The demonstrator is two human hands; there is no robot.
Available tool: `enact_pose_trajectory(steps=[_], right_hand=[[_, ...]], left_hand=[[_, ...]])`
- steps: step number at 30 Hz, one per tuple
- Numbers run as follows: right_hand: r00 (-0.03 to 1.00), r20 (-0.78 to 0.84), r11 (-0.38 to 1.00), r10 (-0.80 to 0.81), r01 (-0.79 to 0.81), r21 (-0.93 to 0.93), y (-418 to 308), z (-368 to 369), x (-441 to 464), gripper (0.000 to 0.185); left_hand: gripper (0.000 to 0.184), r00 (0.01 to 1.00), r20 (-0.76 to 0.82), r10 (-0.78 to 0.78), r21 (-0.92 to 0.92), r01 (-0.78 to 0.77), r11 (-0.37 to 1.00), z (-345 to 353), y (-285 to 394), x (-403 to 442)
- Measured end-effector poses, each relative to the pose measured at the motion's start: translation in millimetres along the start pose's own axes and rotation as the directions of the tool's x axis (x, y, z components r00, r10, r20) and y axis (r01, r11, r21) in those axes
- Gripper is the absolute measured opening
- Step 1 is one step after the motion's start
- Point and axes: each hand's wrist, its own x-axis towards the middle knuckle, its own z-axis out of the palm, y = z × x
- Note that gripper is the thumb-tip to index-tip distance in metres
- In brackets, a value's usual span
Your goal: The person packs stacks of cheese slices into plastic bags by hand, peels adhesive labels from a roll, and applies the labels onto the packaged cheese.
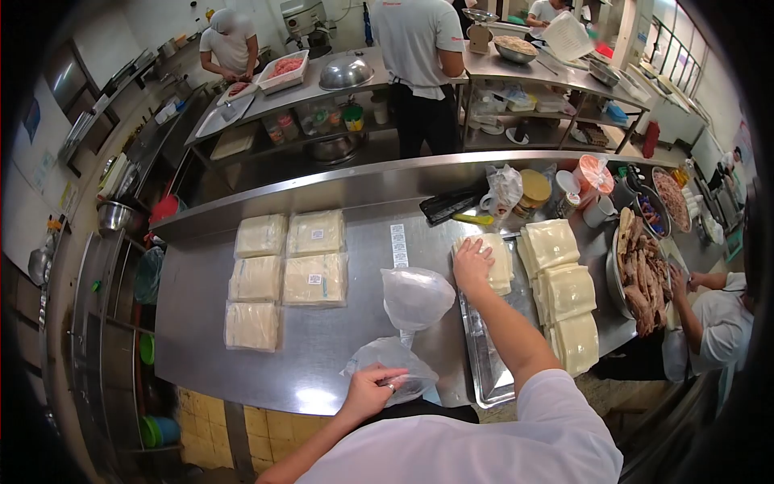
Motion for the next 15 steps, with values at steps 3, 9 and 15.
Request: enact_pose_trajectory(steps=[3,9,15], right_hand=[[0.998,0.059,1.0,0.028,-0.028,0.001,-6.3,-10.9,3.1,0.059],[0.979,0.106,0.984,0.174,-0.171,-0.04,-24.2,-9.8,28.9,0.054],[0.967,0.095,0.97,0.237,-0.241,0.028,-7.0,-8.2,37.4,0.051]], left_hand=[[0.02,1.0,0.005,0.031,-0.009,-0.031,0.999,1.7,-1.1,0.2],[0.021,0.998,-0.01,0.054,-0.038,-0.054,0.998,1.0,-7.0,-3.6],[0.022,0.998,-0.056,-0.004,0.007,0.005,1.0,-6.9,-6.3,-6.3]])
